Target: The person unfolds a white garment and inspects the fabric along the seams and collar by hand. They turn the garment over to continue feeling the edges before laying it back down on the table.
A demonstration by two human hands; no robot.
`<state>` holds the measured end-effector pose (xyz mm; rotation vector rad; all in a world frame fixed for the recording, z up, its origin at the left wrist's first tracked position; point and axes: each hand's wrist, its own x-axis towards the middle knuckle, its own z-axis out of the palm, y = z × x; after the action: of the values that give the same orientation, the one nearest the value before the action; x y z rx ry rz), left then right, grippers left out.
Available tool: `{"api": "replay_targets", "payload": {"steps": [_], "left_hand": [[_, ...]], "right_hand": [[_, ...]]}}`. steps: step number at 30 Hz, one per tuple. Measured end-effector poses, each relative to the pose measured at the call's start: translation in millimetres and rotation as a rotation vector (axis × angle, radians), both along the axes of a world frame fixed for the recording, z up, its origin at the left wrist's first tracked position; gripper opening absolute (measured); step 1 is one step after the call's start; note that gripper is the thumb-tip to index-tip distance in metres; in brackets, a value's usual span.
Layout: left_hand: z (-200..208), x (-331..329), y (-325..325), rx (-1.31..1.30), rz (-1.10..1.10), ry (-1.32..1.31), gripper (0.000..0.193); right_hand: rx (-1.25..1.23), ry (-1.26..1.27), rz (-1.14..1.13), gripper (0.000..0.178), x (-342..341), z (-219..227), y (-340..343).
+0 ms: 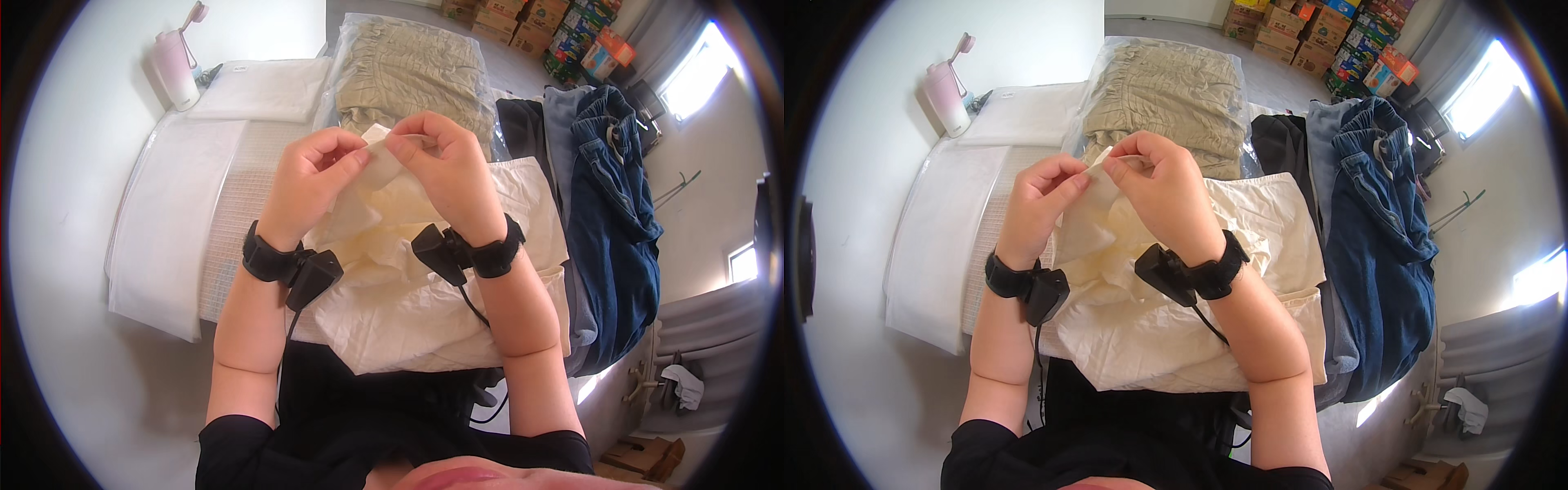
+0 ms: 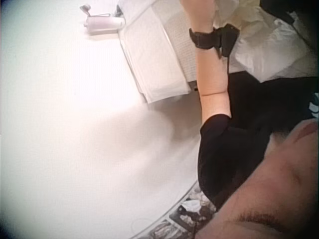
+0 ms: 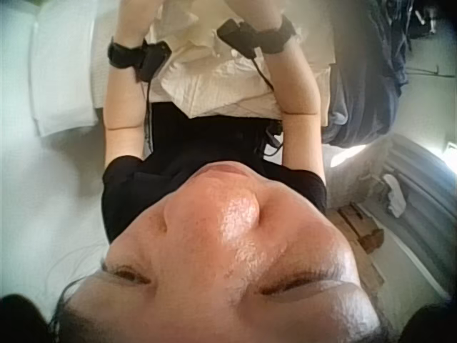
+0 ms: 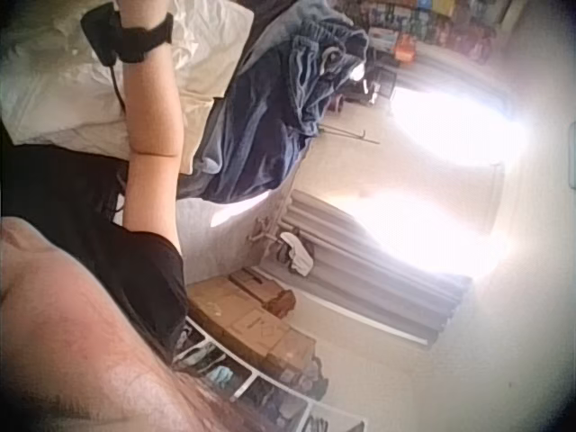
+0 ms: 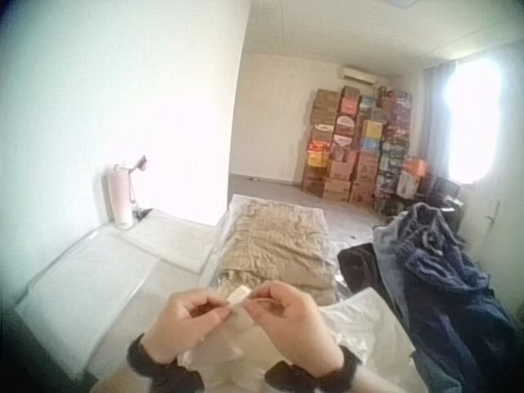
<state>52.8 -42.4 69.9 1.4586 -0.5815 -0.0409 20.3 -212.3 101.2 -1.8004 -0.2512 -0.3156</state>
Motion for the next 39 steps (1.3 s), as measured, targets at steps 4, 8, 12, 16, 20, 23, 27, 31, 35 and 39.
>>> {"api": "replay_targets", "payload": {"steps": [4, 8, 12, 16, 20, 23, 27, 31, 35, 39], "left_hand": [[0.8, -0.2, 1.3, 0.028, 0.002, 0.02, 0.008], [1.8, -0.9, -0.8, -0.004, -0.019, -0.016, 0.008], [1.8, -1.0, -0.3, 0.008, -0.018, -0.024, 0.009], [1.4, -0.5, 0.7, 0.012, -0.019, -0.022, 0.009], [0.0, 0.6, 1.9, 0.012, -0.029, -0.024, 0.01], [-1.1, 0.4, 2.1, 0.014, -0.008, -0.02, 0.011], [0.0, -0.1, 1.2, 0.026, 0.006, 0.017, 0.012], [1.7, -1.3, 1.7, 0.051, 0.025, 0.022, 0.012], [1.9, -1.6, 1.8, 0.058, 0.023, 0.019, 0.012], [2.2, -1.7, 0.7, 0.058, 0.017, 0.01, 0.012]], "right_hand": [[0.016, 0.01, 0.012, 0.016, -1.7, 1.9, 1.2], [-0.096, -0.026, 0.0, 0.018, -1.7, 0.3, -0.3], [-0.08, -0.02, -0.011, 0.019, -0.3, -1.4, 0.2], [-0.017, 0.003, -0.037, 0.018, -1.3, 1.2, 1.1], [-0.012, 0.025, -0.048, 0.017, -1.5, 2.0, 1.0], [0.011, 0.015, -0.045, 0.017, -0.5, -0.3, 0.6], [0.016, 0.009, -0.061, 0.017, 0.4, -1.1, -0.8], [0.002, 0.035, -0.04, 0.017, -1.6, 2.7, 0.9], [-0.048, -0.026, -0.034, 0.017, -1.2, 0.7, 1.4], [-0.032, -0.023, 0.009, 0.017, -2.8, 2.6, 2.2]]}}
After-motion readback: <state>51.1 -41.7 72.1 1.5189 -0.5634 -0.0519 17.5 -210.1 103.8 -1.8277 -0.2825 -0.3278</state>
